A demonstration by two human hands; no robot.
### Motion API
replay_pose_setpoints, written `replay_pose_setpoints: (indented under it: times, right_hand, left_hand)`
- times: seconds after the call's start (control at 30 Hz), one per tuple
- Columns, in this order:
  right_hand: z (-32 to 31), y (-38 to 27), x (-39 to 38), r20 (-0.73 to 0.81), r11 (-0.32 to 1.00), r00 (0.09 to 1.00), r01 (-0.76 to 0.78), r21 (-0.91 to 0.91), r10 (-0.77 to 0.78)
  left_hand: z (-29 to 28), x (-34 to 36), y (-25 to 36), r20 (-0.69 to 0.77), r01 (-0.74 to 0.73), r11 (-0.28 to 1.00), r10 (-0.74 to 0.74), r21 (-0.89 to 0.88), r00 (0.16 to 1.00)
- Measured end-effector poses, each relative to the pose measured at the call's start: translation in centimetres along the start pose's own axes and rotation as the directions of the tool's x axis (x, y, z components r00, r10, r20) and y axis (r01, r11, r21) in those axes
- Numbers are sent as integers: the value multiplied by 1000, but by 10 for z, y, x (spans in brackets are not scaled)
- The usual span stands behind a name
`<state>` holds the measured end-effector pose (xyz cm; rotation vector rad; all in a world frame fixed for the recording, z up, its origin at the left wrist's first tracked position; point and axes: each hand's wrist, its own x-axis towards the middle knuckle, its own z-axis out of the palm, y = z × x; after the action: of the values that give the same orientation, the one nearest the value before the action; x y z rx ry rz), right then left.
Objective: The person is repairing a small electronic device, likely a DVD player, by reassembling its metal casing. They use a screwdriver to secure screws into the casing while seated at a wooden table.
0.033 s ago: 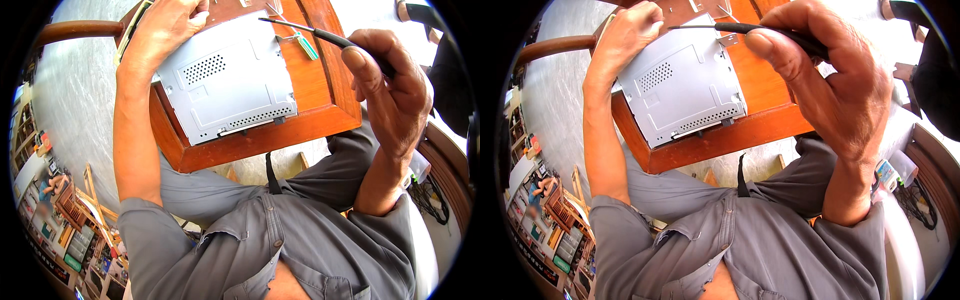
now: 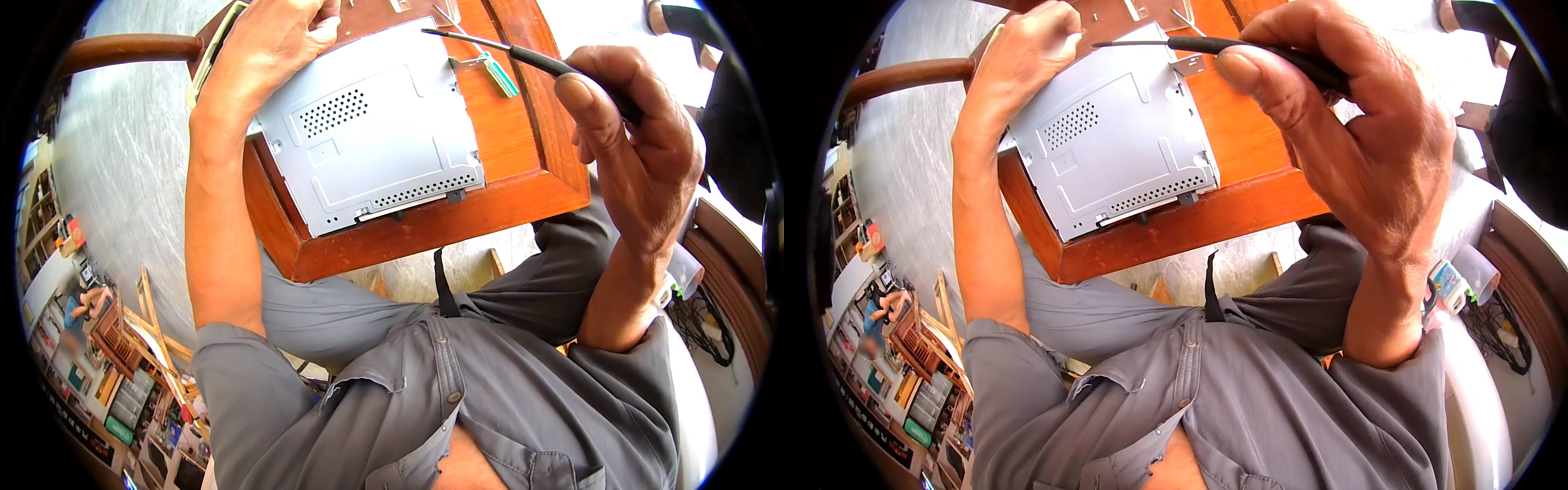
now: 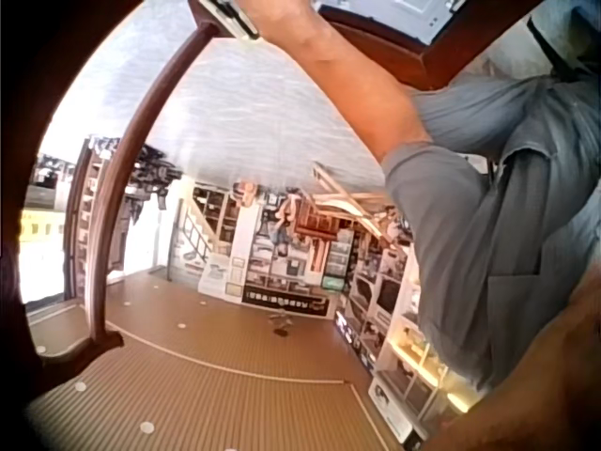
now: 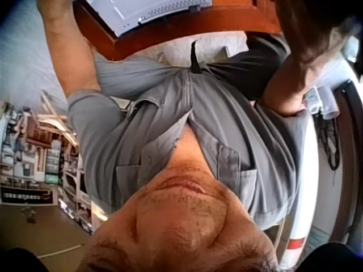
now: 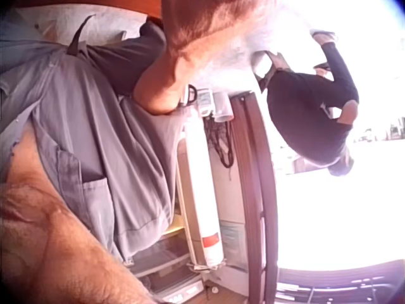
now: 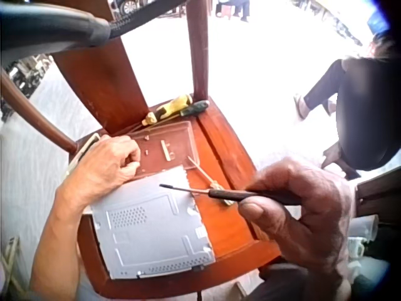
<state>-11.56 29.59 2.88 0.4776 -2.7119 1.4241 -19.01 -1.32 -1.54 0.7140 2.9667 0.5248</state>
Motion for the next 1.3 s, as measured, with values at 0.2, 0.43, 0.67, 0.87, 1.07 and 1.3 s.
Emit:
replay_pose_setpoints:
  times: [0.2, 0.43, 0.67, 0.87, 1.07, 1.3]
  right_hand:
    - [3, -3, -4, -8, 997, 1000, -11, -76, 11]
    - [6, 1, -15, -3, 996, 1000, 0, -85, -1]
    - [5, 1, -24, -8, 988, 1000, 8, -154, -10]
    - [3, 9, -20, -15, 987, 999, -48, -155, 46]
    - [24, 11, -11, 31, 984, 999, 24, -174, -18]
    - [46, 2, 0, 94, 975, 991, 114, -193, -98]
  left_hand:
    - [-24, -4, 20, -132, 107, 957, -146, -269, 980]
    - [-38, -20, 49, -350, -13, 781, -265, -624, 898]
    - [-40, -54, 68, -437, -199, 594, -288, -780, 852]
    - [-30, -100, 79, -477, -347, 338, -472, -875, 742]
    - [15, -147, 77, -209, -304, -69, -585, -950, 784]
    - [1, -167, 41, -243, -315, -17, -596, -949, 766]
